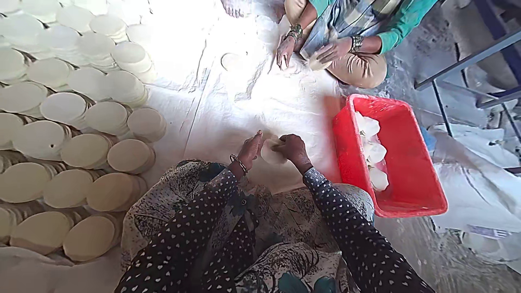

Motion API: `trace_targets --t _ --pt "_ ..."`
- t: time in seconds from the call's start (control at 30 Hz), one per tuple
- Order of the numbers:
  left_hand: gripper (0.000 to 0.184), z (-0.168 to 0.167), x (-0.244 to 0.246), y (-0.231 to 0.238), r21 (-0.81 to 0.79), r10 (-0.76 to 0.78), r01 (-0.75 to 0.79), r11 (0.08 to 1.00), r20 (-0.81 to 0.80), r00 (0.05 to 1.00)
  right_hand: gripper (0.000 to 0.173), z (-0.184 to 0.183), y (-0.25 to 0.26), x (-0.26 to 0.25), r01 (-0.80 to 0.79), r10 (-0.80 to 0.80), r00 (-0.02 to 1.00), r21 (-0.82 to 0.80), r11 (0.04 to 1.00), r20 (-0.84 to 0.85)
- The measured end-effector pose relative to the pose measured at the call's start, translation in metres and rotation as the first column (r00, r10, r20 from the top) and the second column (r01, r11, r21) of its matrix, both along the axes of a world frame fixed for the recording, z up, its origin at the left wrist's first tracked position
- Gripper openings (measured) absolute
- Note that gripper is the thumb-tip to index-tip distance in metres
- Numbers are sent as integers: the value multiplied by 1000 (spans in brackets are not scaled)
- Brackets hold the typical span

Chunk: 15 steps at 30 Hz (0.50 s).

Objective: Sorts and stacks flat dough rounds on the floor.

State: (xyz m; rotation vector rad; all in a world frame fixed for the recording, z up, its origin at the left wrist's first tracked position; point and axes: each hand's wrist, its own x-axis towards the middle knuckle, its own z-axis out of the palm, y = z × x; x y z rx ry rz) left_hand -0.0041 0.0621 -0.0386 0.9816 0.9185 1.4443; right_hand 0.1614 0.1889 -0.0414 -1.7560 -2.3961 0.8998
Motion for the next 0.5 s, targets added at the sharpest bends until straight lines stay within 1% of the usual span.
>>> trace_targets --t 0.03,0.07,0.1,0.13,0.17,0.2,0.23,0.27,0.3,0.33,0.4,0.43,0.47,0.5 --pt "65 -31 3 18 -247 82 -77 966 10 997 32 0 3 -3 0 -1 1000 -30 1000 -11" --pt "68 -43 8 35 -504 144 -130 854 -11 989 33 0 5 -3 4 -7 999 -63 998 -50" --pt "70 -47 12 47 -652 172 -162 741 -48 984 32 -1 5 2 8 -16 993 -73 997 -117" --pt "72 -44 14 53 -723 180 -182 667 -80 980 31 -4 4 9 19 -32 976 -63 998 -216" --pt "72 -38 15 53 -749 186 -197 633 -100 977 30 -9 2 16 37 -46 944 -35 999 -326" --pt "72 -31 14 52 -755 187 -206 622 -112 976 34 -17 0 22 62 -58 909 -4 998 -412" --pt "70 -32 14 56 -738 216 -240 631 -131 968 42 -26 0 28 85 -62 893 32 996 -446" --pt "69 -34 15 58 -720 234 -267 640 -149 961 55 -37 1 30 103 -74 904 46 994 -421" --pt "68 -35 17 56 -714 221 -274 645 -169 961 64 -47 1 29 112 -93 932 34 993 -350" --pt "68 -34 18 52 -715 187 -267 646 -191 964 63 -57 0 23 102 -91 962 29 994 -259" --pt "68 -43 18 51 -706 174 -292 645 -236 956 50 -66 0 5 47 -45 995 21 999 -87" --pt "68 -42 17 51 -706 182 -303 640 -243 953 47 -65 -1 0 24 -22 999 46 999 -49" --pt "69 -34 15 49 -712 184 -306 632 -247 952 44 -60 -4 -3 25 -19 998 95 995 -63" --pt "71 -23 15 45 -725 174 -302 620 -248 953 43 -52 -8 -5 63 -51 994 124 990 -99"
